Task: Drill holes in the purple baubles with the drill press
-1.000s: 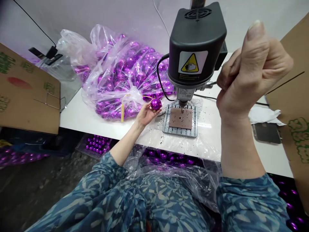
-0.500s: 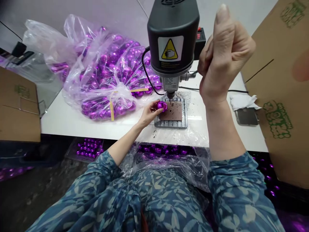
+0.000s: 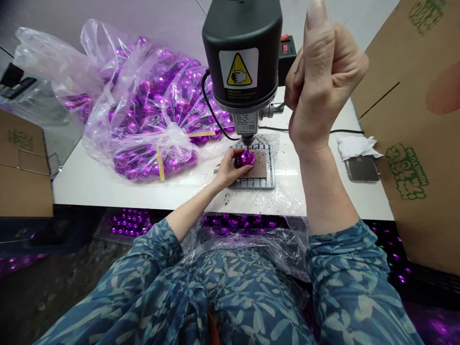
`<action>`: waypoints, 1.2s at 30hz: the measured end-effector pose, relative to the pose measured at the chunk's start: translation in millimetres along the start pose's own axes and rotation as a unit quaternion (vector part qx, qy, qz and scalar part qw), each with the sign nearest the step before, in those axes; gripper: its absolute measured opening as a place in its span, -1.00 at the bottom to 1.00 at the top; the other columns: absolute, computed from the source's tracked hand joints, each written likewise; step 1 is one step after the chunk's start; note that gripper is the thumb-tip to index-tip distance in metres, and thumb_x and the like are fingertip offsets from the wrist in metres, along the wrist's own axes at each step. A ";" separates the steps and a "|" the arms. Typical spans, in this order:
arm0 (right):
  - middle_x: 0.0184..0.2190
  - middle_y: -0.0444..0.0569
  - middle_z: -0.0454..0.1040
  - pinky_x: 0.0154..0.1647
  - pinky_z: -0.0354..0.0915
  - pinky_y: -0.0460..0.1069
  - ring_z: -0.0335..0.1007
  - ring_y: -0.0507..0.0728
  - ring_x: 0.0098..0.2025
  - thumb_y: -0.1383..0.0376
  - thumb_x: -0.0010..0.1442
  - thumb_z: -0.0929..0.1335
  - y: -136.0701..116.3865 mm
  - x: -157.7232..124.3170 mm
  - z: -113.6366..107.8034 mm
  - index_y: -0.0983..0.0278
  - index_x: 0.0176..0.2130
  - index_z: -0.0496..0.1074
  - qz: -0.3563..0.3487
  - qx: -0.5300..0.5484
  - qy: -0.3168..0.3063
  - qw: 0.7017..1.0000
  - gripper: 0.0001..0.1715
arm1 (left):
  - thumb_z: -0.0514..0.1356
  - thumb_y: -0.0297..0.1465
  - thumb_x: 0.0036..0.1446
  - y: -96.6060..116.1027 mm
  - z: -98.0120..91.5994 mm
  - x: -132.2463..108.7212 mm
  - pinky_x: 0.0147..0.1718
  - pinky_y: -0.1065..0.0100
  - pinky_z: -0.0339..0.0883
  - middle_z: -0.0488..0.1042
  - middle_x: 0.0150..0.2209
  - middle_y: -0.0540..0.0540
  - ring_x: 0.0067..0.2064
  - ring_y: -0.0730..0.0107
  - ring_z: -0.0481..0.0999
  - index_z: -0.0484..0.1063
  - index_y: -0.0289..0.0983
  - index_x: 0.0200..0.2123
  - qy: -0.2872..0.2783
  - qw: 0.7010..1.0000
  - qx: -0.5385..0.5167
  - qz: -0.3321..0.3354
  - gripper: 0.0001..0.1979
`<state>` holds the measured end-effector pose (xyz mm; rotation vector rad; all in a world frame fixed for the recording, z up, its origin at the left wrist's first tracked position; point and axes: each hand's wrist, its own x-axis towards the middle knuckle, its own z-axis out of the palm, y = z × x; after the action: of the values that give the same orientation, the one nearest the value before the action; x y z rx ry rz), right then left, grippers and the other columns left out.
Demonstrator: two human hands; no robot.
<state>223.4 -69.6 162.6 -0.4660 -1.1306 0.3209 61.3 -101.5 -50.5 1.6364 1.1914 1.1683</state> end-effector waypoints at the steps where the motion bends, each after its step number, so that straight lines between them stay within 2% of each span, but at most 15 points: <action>1: -0.68 -0.22 -0.43 -0.67 -0.17 -0.15 -0.21 -0.20 -0.73 -0.37 0.08 0.32 2.6 0.4 0.1 0.29 -0.48 -0.33 -0.005 -0.014 0.004 1.000 -0.01 | 0.56 -0.34 0.08 0.8 1.1 -1.9 0.23 -0.08 0.46 0.58 0.07 -0.19 0.14 0.03 0.56 0.50 -0.16 0.06 0.001 0.999 -0.034 -0.007 -0.49; 3: -0.66 -0.22 -0.47 -0.64 -0.02 -0.16 -0.25 -0.20 -0.72 -0.40 0.11 0.26 6.5 0.7 -0.1 0.28 -0.46 -0.34 -0.012 -0.048 0.005 0.999 -0.03 | 0.57 -0.32 0.08 2.0 2.5 -3.9 0.27 -0.12 0.45 0.59 0.06 -0.17 0.12 0.04 0.57 0.51 -0.14 0.05 0.002 0.995 -0.094 -0.023 -0.50; 6: -0.64 -0.22 -0.45 -0.40 0.37 -0.14 -0.19 -0.21 -0.70 -0.38 0.14 0.29 7.6 0.3 -1.6 0.31 -0.47 -0.31 -0.026 -0.040 0.000 0.999 -0.02 | 0.59 -0.29 0.05 3.0 2.2 -2.1 0.32 -0.17 0.44 0.60 0.04 -0.16 0.12 0.02 0.57 0.54 -0.14 0.03 -0.002 0.992 -0.125 -0.037 -0.49; 9: -0.64 -0.23 -0.43 -0.30 0.48 -0.08 -0.17 -0.20 -0.70 -0.34 0.14 0.36 6.0 0.2 -3.0 0.33 -0.47 -0.30 -0.042 0.006 -0.006 0.999 0.01 | 0.61 -0.24 0.03 3.9 0.7 2.6 0.34 -0.17 0.42 0.57 0.07 -0.17 0.16 -0.02 0.54 0.57 -0.14 0.06 -0.031 0.995 -0.095 -0.012 -0.46; 11: -0.65 -0.23 -0.43 -0.40 0.38 -0.12 -0.18 -0.20 -0.71 -0.37 0.14 0.33 5.3 0.3 -3.4 0.32 -0.46 -0.30 -0.040 0.000 -0.014 0.999 0.01 | 0.60 -0.23 0.04 4.4 0.4 4.7 0.35 -0.16 0.41 0.54 0.09 -0.19 0.18 -0.04 0.52 0.58 -0.15 0.07 -0.049 0.996 -0.075 0.010 -0.46; 14: -0.65 -0.21 -0.42 -0.56 0.09 -0.20 -0.18 -0.22 -0.70 -0.41 0.11 0.27 5.2 0.3 -3.0 0.32 -0.45 -0.32 -0.023 -0.039 -0.012 0.999 0.00 | 0.58 -0.23 0.07 4.4 1.5 4.3 0.36 -0.15 0.40 0.53 0.13 -0.19 0.21 -0.05 0.51 0.57 -0.14 0.09 -0.059 0.995 -0.074 0.020 -0.47; 19: -0.66 -0.22 -0.40 -0.67 -0.23 -0.18 -0.18 -0.21 -0.72 -0.36 0.08 0.34 4.7 0.2 -3.8 0.29 -0.46 -0.30 -0.016 -0.007 -0.005 1.000 -0.01 | 0.54 -0.22 0.13 3.0 4.3 -1.9 0.42 -0.15 0.30 0.53 0.20 -0.19 0.32 -0.06 0.47 0.55 -0.12 0.13 -0.048 0.993 -0.111 0.004 -0.48; 24: -0.67 -0.21 -0.32 -0.66 -0.26 -0.19 -0.12 -0.21 -0.71 -0.30 0.12 0.36 4.8 0.6 -4.5 0.35 -0.54 -0.08 -0.020 0.015 -0.014 1.000 -0.12 | 0.58 -0.27 0.09 4.3 7.5 -5.0 0.46 -0.14 0.24 0.54 0.16 -0.18 0.31 -0.05 0.50 0.52 -0.12 0.10 -0.024 0.985 -0.163 -0.043 -0.46; 27: -0.68 -0.21 -0.38 -0.65 -0.28 -0.19 -0.15 -0.23 -0.72 -0.17 0.19 0.40 2.6 -6.8 -4.8 0.35 -0.55 -0.20 -0.039 0.046 0.001 0.998 -0.09 | 0.59 -0.30 0.08 6.9 9.4 -5.4 0.45 -0.15 0.27 0.55 0.11 -0.18 0.27 -0.04 0.53 0.47 -0.13 0.05 -0.018 0.980 -0.188 -0.057 -0.47; 30: -0.70 -0.19 -0.41 -0.64 -0.22 -0.20 -0.07 -0.21 -0.72 -0.01 0.25 0.45 -1.0 -22.0 -8.4 0.35 -0.50 -0.37 -0.044 0.066 0.021 0.997 -0.02 | 0.60 -0.33 0.06 10.0 10.2 -5.3 0.44 -0.16 0.27 0.55 0.08 -0.19 0.28 -0.07 0.53 0.46 -0.15 0.02 -0.018 0.976 -0.205 -0.069 -0.48; 36: -0.72 -0.18 -0.34 -0.61 -0.26 -0.23 -0.15 -0.26 -0.71 -0.02 0.34 0.41 1.8 -45.5 -15.8 0.42 -0.54 -0.29 -0.077 0.051 0.060 0.994 -0.04 | 0.60 -0.32 0.05 13.4 8.2 -5.6 0.44 -0.16 0.26 0.54 0.10 -0.22 0.30 -0.10 0.52 0.46 -0.16 0.02 -0.028 0.973 -0.219 -0.071 -0.47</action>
<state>219.8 -92.6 120.4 -0.3022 -1.0205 0.2108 71.8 -111.0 -41.4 1.2232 0.9184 1.1854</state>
